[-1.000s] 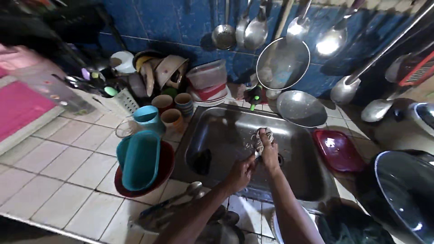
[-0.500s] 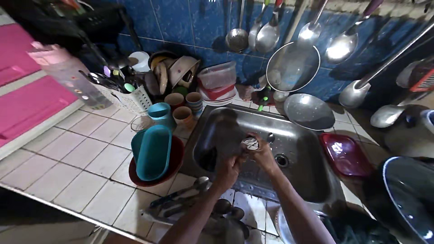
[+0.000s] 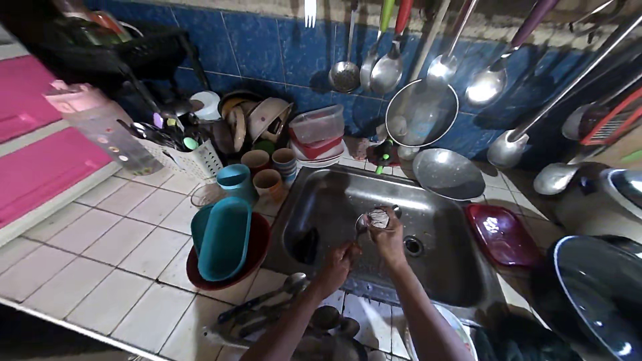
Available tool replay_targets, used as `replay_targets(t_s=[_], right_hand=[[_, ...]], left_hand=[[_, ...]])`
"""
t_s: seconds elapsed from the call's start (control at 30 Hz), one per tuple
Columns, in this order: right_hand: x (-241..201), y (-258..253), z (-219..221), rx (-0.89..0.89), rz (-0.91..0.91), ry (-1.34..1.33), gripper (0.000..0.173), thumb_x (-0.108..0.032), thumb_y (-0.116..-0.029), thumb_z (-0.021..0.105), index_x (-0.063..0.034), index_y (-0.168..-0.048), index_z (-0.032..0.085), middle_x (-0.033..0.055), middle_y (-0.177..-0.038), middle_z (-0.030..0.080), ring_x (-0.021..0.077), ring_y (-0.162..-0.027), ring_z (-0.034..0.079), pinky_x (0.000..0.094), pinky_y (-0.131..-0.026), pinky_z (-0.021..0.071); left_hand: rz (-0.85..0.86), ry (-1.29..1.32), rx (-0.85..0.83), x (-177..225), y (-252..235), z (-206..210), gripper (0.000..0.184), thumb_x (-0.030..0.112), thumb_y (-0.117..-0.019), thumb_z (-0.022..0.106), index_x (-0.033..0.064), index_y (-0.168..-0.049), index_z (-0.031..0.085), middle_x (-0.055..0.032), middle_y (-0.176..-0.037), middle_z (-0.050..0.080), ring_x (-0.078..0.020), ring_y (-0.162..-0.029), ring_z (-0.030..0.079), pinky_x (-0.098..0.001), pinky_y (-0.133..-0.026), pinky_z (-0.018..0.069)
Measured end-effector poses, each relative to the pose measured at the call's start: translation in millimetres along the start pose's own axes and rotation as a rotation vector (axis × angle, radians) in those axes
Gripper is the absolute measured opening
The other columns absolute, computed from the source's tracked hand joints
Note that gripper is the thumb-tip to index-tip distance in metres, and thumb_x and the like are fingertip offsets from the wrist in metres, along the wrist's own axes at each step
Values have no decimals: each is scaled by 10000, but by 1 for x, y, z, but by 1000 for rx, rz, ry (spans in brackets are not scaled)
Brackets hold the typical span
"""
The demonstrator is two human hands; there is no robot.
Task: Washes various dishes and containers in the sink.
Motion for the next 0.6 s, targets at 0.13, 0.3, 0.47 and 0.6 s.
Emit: replay_targets(t_s=[0.13,0.3,0.47,0.6], right_hand=[[-15,1,6,127,182,-414,111,-21,-986,602,32,-1081,624,14,-818,696,54,-694,670,231,-658,591],[-17,6,-1,-81,335,-598,326,-96,-1040,503,8,-1342,440,93,-995,672,146,-817,699,316,-733,621],[-22,18,-11,-5,284,-617,218,-20,-979,524,13,-1194,524,62,-918,691,113,-767,692,286,-692,613],[-21,27,-4,-35,61,-382,365,49,-848,691,68,-1192,570,43,-1034,681,55,-930,675,241,-853,592]], left_hand=[[-23,467,-70,5,-7,8,370,282,-1127,302,101,-1154,624,112,-613,429,8,-455,369,-145,-424,336],[17,718,-1,12,-21,3,211,125,-1091,393,78,-1131,595,65,-747,571,-3,-560,506,-143,-536,462],[163,328,155,15,-21,-1,265,70,-1051,518,-54,-1263,617,-12,-953,678,-13,-667,575,-168,-617,501],[255,127,207,19,-16,13,303,16,-1007,542,-78,-1280,635,-155,-1235,655,-77,-973,641,-239,-845,544]])
Point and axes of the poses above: each hand's wrist, its own y-axis away from the middle knuckle, its own z-axis out of the palm, x = y × z, the point moved 4 cm from there along -y, towards the middle knuckle
